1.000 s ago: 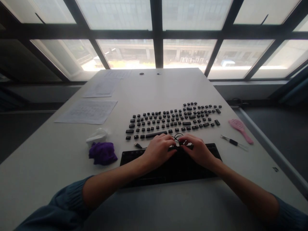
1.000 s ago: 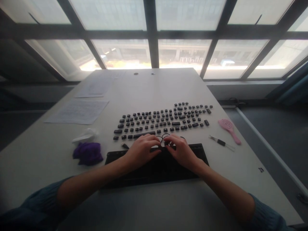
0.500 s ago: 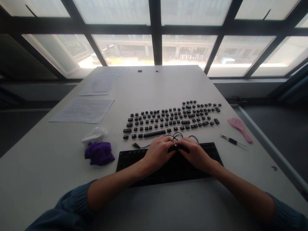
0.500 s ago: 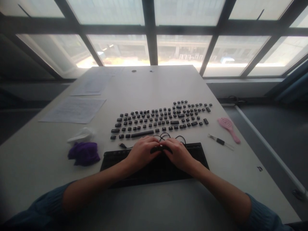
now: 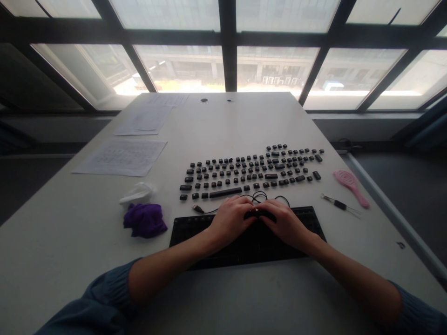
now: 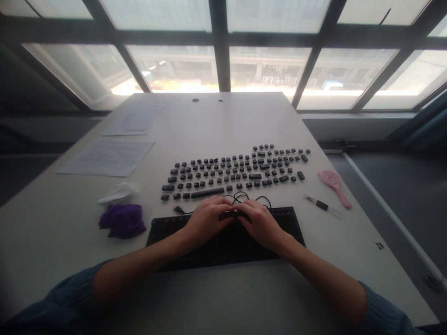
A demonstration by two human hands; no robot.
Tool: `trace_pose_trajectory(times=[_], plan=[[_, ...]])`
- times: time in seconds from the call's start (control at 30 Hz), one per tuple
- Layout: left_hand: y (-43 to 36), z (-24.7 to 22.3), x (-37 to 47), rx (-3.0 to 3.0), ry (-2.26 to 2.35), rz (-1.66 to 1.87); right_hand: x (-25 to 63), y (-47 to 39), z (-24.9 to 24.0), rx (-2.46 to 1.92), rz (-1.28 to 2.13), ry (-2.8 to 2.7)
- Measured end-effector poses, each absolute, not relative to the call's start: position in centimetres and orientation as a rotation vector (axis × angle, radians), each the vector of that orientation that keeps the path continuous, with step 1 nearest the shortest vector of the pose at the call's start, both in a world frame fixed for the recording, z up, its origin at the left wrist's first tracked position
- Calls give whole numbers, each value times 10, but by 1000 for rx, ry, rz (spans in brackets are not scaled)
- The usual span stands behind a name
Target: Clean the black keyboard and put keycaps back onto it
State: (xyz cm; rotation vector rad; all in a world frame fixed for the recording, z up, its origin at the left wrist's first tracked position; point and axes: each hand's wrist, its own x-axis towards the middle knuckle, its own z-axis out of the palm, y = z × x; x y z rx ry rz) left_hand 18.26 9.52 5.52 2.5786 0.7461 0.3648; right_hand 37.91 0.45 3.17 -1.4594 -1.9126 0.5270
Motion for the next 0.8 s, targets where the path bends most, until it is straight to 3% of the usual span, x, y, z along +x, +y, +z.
trace_pose_trajectory(times=[0.8], plan=[[95, 54, 183, 2579, 790, 330, 380, 5, 29, -1473, 401, -1964]])
